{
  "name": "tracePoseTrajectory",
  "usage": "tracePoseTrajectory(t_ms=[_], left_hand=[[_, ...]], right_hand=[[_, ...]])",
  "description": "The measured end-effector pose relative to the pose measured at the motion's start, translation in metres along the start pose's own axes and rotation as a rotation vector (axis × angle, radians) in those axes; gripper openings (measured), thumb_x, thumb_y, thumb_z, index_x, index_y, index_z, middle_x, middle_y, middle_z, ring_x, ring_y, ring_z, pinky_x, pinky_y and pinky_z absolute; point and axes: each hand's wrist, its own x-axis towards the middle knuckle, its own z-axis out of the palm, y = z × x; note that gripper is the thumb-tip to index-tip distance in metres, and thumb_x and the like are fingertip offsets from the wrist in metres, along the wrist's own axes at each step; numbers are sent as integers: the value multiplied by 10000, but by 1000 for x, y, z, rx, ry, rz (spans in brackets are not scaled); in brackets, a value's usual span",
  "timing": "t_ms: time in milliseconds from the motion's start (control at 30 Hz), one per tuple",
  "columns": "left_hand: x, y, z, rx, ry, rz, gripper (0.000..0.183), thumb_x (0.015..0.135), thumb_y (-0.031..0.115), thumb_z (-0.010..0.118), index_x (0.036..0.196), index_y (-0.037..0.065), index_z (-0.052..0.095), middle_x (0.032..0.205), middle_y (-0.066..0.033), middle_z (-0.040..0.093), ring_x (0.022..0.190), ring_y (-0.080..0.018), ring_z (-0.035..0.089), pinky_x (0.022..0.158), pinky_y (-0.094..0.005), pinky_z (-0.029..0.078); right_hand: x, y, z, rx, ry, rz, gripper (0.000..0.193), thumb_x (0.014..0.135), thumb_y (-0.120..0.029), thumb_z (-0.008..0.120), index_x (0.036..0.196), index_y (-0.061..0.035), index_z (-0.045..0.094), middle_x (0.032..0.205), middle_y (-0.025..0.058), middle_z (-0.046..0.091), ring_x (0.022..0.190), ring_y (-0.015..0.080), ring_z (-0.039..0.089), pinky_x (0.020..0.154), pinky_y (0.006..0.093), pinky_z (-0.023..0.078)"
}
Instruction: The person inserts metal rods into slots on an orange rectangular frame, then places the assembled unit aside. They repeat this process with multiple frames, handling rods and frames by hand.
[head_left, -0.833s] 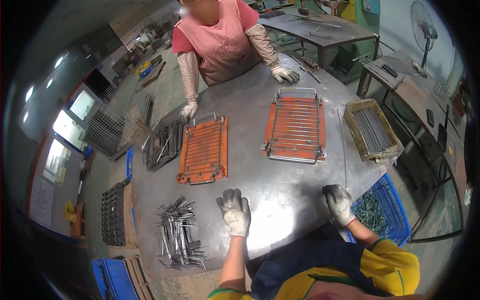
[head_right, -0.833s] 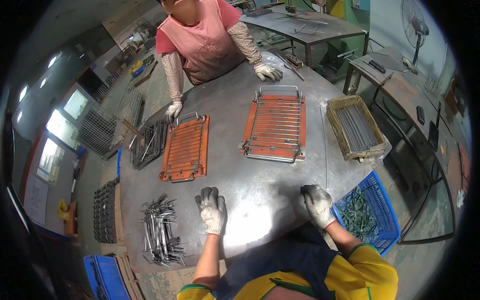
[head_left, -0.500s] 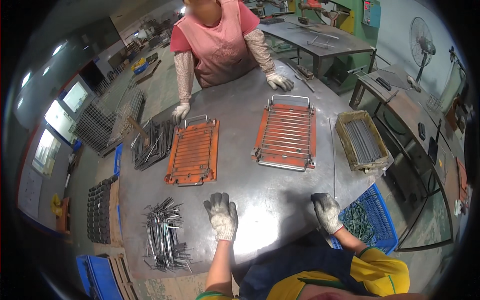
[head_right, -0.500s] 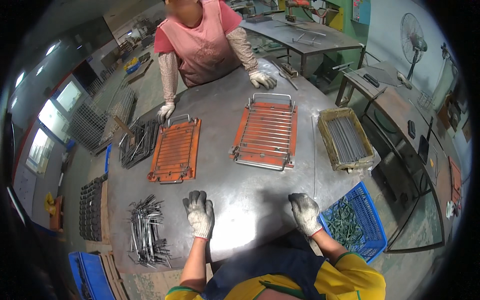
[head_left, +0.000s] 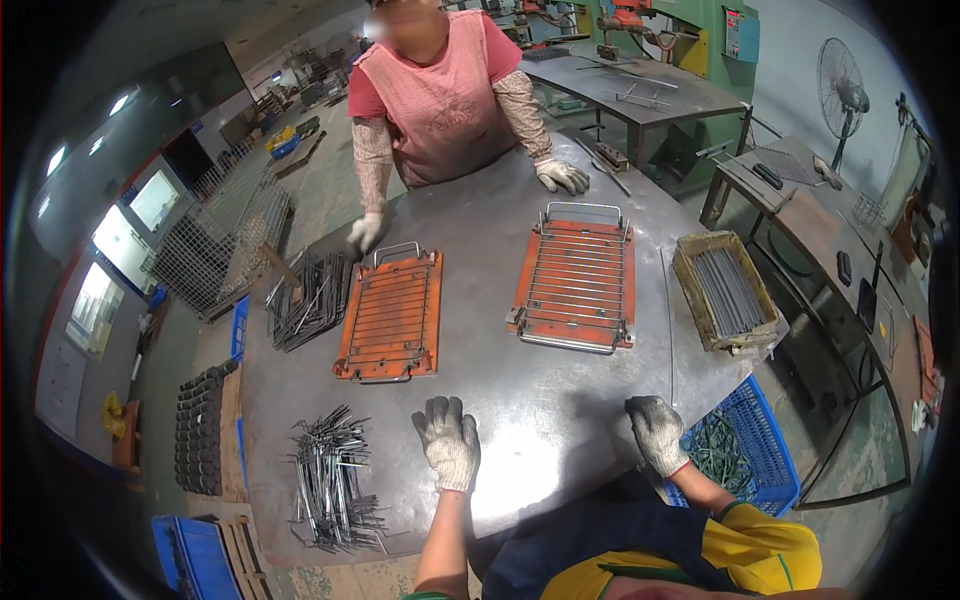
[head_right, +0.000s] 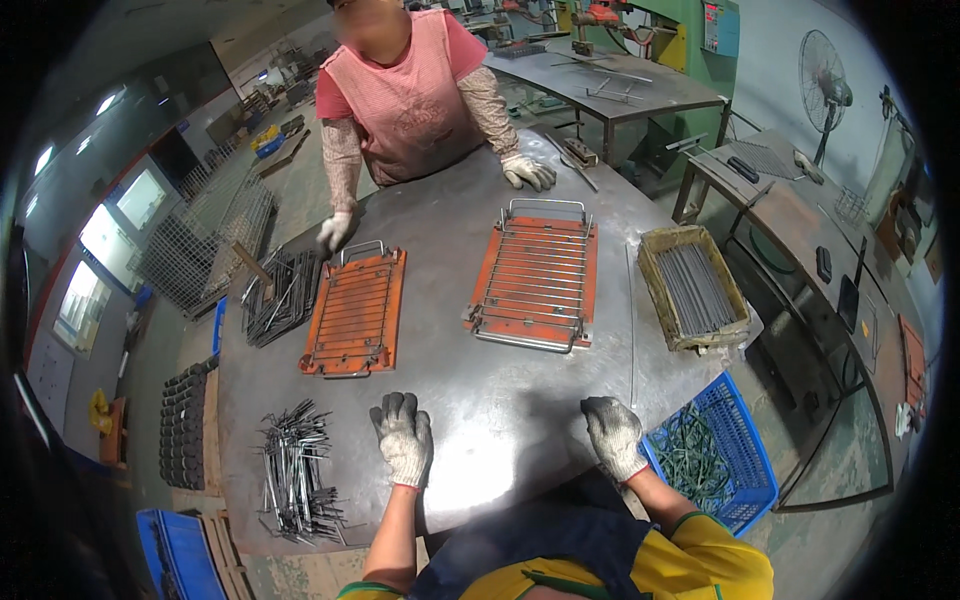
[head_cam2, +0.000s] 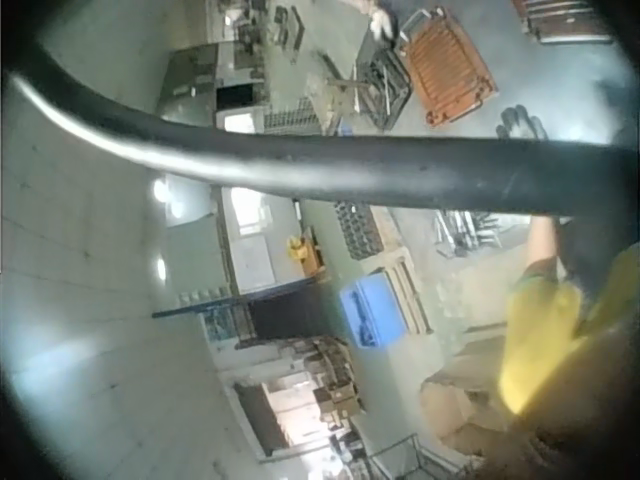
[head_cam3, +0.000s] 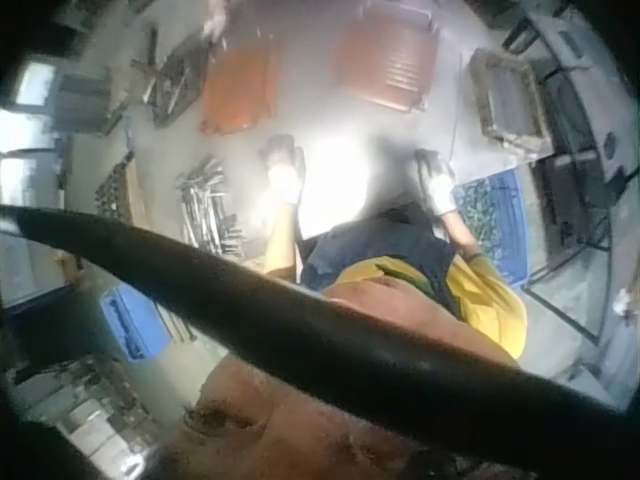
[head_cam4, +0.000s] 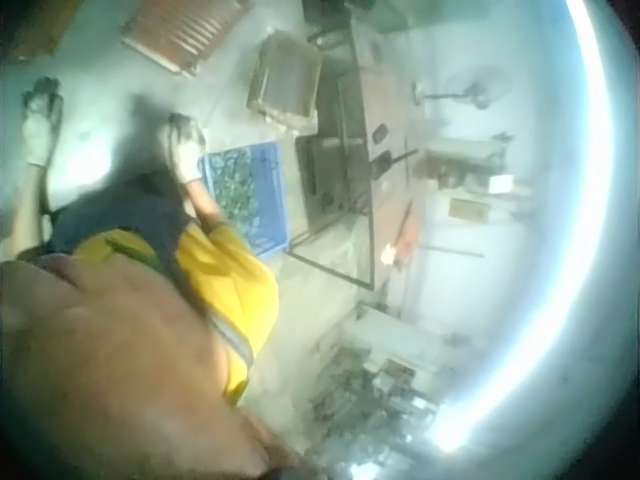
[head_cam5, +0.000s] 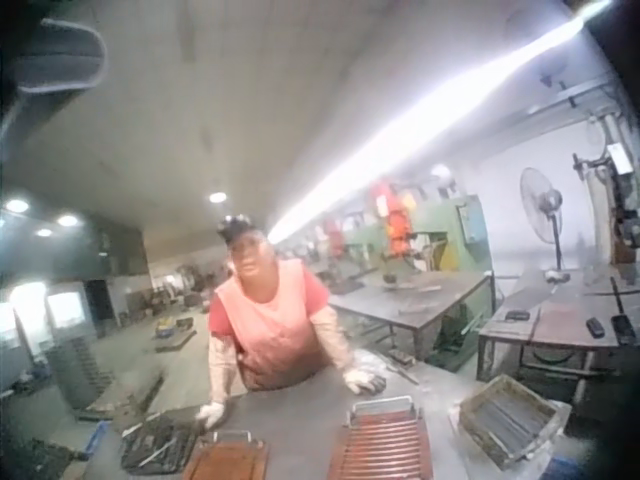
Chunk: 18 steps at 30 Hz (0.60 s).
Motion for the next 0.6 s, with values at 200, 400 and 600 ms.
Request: tracePoseTrajectory(t_ms=[200, 400, 600], left_hand=[[-1, 3, -6, -58, -76, -68, 277, 872, 138, 607, 1137, 57, 619, 1160, -144, 574, 1176, -335, 515, 1067, -523, 337], [1, -2, 2, -14, -39, -14, 289, 854, 179, 606, 1117, 59, 602, 1084, -121, 559, 1131, -285, 508, 1014, -501, 347], [-18, -19, 25, 32, 39, -74, 334, 948, 221, 548, 1214, 29, 608, 1304, -202, 563, 1314, -380, 475, 1173, -561, 270]], right_hand=[[1, 0, -1, -4, 14, 6, 248, 878, -92, 615, 1110, -110, 700, 1087, 95, 695, 1016, 310, 657, 859, 439, 539], [11, -10, -6, 181, 112, 71, 163, 896, -71, 637, 1029, -77, 731, 1018, 130, 716, 946, 333, 683, 836, 423, 547], [0, 8, 10, 156, 7, 183, 217, 959, -115, 594, 1114, -33, 721, 1126, 158, 718, 1059, 341, 666, 956, 433, 503]])
